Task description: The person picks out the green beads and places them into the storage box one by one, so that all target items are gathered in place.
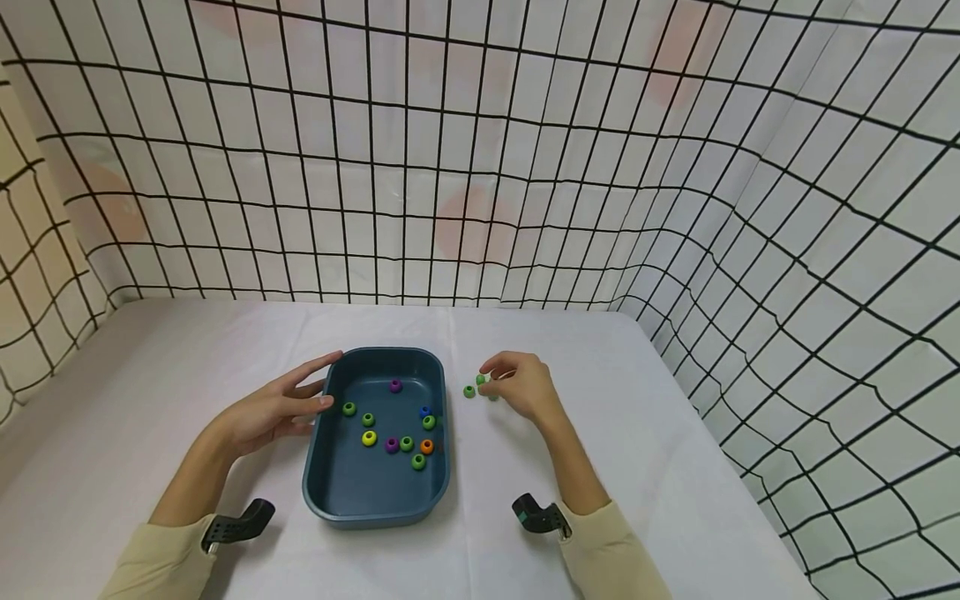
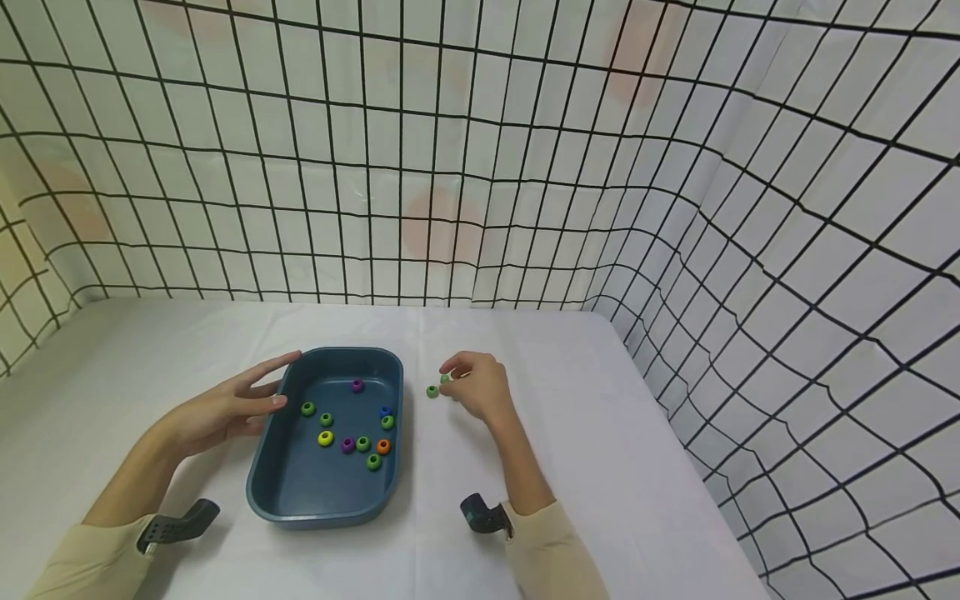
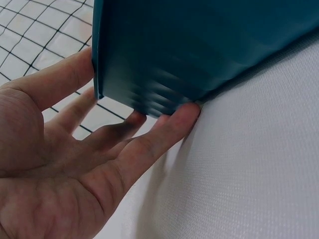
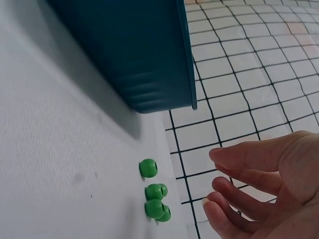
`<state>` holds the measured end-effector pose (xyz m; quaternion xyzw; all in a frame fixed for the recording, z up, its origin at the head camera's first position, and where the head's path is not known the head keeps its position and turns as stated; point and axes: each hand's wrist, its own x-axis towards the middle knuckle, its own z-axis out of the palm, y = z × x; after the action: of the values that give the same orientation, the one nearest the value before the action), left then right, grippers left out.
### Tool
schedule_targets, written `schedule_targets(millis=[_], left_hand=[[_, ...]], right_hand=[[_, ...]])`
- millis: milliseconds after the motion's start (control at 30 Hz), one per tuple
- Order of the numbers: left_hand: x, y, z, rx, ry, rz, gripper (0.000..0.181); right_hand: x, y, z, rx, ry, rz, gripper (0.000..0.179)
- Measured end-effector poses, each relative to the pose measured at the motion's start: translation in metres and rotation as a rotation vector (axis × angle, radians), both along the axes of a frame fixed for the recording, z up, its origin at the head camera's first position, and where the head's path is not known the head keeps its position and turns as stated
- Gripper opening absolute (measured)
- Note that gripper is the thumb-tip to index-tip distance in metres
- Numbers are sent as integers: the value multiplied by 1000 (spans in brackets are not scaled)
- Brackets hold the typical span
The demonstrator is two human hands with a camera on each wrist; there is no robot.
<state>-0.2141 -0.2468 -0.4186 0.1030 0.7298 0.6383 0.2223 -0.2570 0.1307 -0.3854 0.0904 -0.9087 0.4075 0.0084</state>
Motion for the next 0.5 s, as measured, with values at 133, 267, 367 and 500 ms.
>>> schedule_targets(millis=[133, 267, 367, 500], left_hand=[[-1, -1, -1, 1, 0, -1, 79], [-1, 0, -2, 1, -5, 6, 78], [-1, 0, -1, -5, -7, 11, 78], [-1, 0, -2, -10, -1, 4, 79]], right_hand=[[-2, 4, -2, 13, -18, -16, 23], [-5, 8, -5, 17, -52, -13, 25], [-6, 9, -7, 28, -79, -11, 27], [-7, 10, -10, 45, -117, -18, 29]])
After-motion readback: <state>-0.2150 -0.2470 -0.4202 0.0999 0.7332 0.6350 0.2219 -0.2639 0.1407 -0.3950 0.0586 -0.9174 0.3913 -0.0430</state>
